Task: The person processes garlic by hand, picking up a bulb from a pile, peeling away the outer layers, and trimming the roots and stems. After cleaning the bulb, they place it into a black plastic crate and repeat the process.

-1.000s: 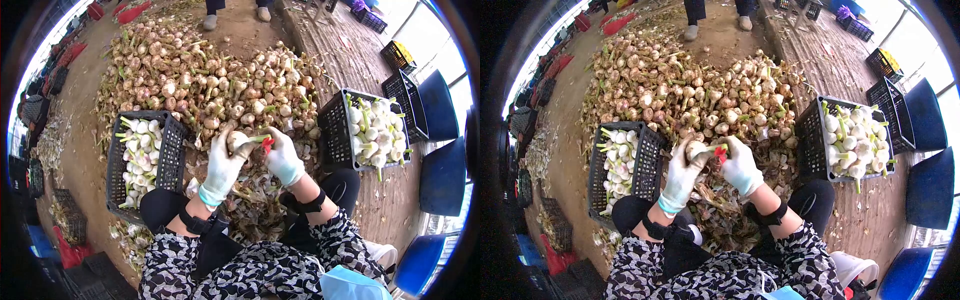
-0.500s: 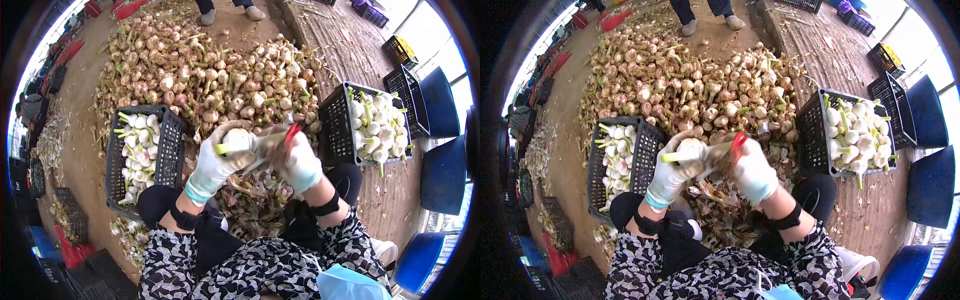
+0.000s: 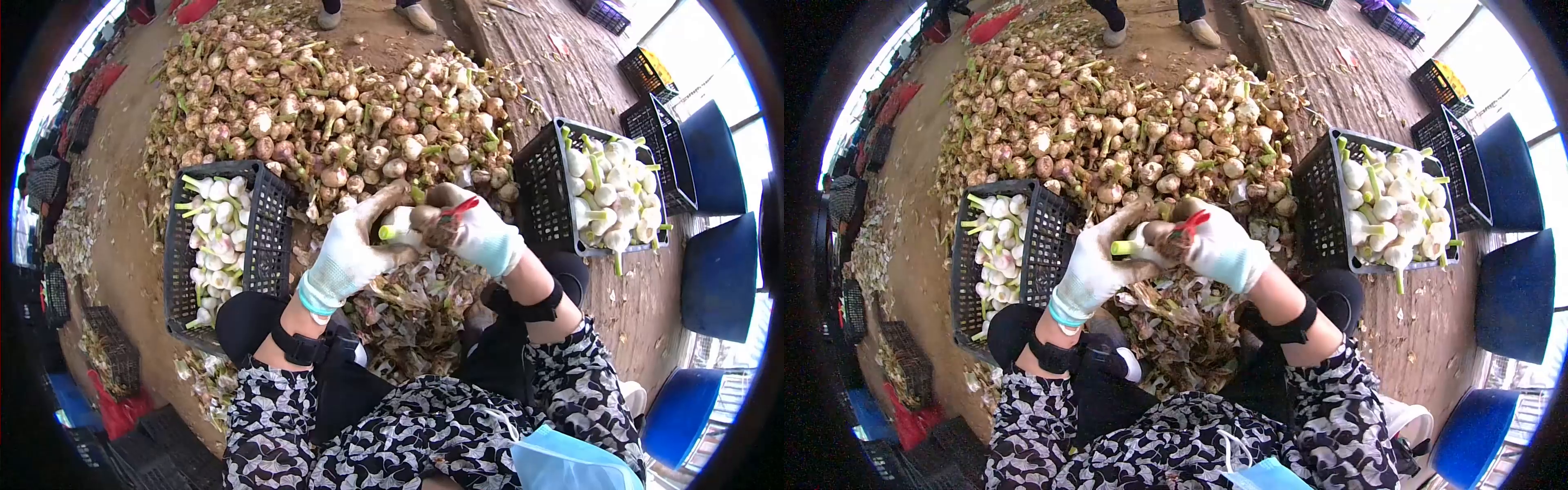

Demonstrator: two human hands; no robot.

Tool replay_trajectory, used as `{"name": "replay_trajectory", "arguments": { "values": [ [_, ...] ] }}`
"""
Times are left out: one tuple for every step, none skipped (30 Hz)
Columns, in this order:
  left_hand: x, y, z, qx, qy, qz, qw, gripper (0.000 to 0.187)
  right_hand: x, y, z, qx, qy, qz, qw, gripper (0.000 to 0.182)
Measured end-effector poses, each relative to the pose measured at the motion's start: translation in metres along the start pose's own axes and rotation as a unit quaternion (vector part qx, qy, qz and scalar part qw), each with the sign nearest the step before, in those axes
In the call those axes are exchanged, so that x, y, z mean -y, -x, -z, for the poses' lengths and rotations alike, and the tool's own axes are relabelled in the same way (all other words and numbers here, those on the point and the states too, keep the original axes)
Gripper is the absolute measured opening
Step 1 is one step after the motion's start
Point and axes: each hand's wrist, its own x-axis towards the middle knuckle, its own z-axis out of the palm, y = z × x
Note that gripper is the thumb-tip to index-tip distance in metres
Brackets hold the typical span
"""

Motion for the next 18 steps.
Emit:
{"name": "replay_trajectory", "arguments": {
  "values": [
    [-0.002,0.000,0.001,0.007,0.050,0.010,0.999,0.064,0.007,-0.001,-0.001,-0.007,0.009,-0.070,0.997,0.035],
    [-0.003,0.000,0.003,0.007,0.050,0.009,0.999,0.064,0.006,-0.002,0.000,-0.007,0.009,-0.070,0.998,0.035],
    [-0.003,0.000,0.007,0.020,0.020,0.018,0.999,0.064,0.002,-0.003,0.002,-0.011,-0.028,-0.038,0.999,0.034],
    [-0.003,0.001,0.010,0.032,-0.010,0.027,0.999,0.063,-0.005,-0.003,0.005,-0.015,-0.065,-0.006,0.998,0.035],
    [0.001,0.002,0.009,0.014,-0.017,0.022,1.000,0.057,-0.017,0.000,0.013,-0.039,0.089,0.014,0.995,0.033],
    [0.000,0.004,0.008,0.013,-0.016,0.022,1.000,0.057,-0.028,0.001,0.016,-0.034,0.086,-0.045,0.995,0.028],
    [-0.005,0.004,0.007,0.000,0.027,0.037,0.999,0.057,-0.026,0.001,0.016,-0.065,0.026,-0.009,0.998,0.026],
    [-0.007,0.003,0.006,-0.012,0.070,0.053,0.996,0.056,-0.022,0.002,0.013,-0.096,-0.035,0.026,0.994,0.025],
    [-0.008,0.003,0.005,-0.010,0.071,0.055,0.996,0.056,-0.018,0.005,0.008,-0.081,-0.035,-0.029,0.996,0.025],
    [-0.008,0.002,0.004,-0.012,0.024,0.043,0.999,0.058,-0.005,0.009,0.004,-0.066,-0.034,-0.085,0.994,0.025],
    [-0.009,0.000,0.003,-0.013,-0.024,0.027,0.999,0.059,0.016,0.013,0.003,-0.059,0.074,-0.007,0.996,0.024],
    [-0.006,0.000,0.005,-0.013,-0.024,0.026,0.999,0.059,0.012,0.015,-0.006,-0.083,0.114,0.001,0.990,0.031],
    [-0.003,0.001,0.009,-0.001,0.020,0.037,0.999,0.061,0.013,0.012,-0.003,-0.067,0.106,-0.011,0.992,0.023],
    [-0.002,0.003,0.011,0.010,0.064,0.048,0.997,0.062,0.013,0.009,-0.001,-0.049,0.097,-0.023,0.994,0.021],
    [-0.004,0.006,0.011,0.012,0.114,0.066,0.991,0.058,0.010,0.009,-0.004,-0.049,0.096,-0.021,0.994,0.021],
    [-0.001,0.006,0.010,0.011,0.113,0.065,0.991,0.058,0.013,0.008,-0.006,-0.088,0.066,-0.023,0.994,0.019],
    [0.004,0.006,0.009,-0.012,0.181,0.069,0.981,0.060,0.018,0.007,-0.008,-0.127,0.037,-0.025,0.991,0.017],
    [0.006,0.005,0.007,-0.035,0.249,0.073,0.965,0.062,0.027,0.013,-0.011,-0.079,-0.070,-0.148,0.983,0.015]
  ]
}}
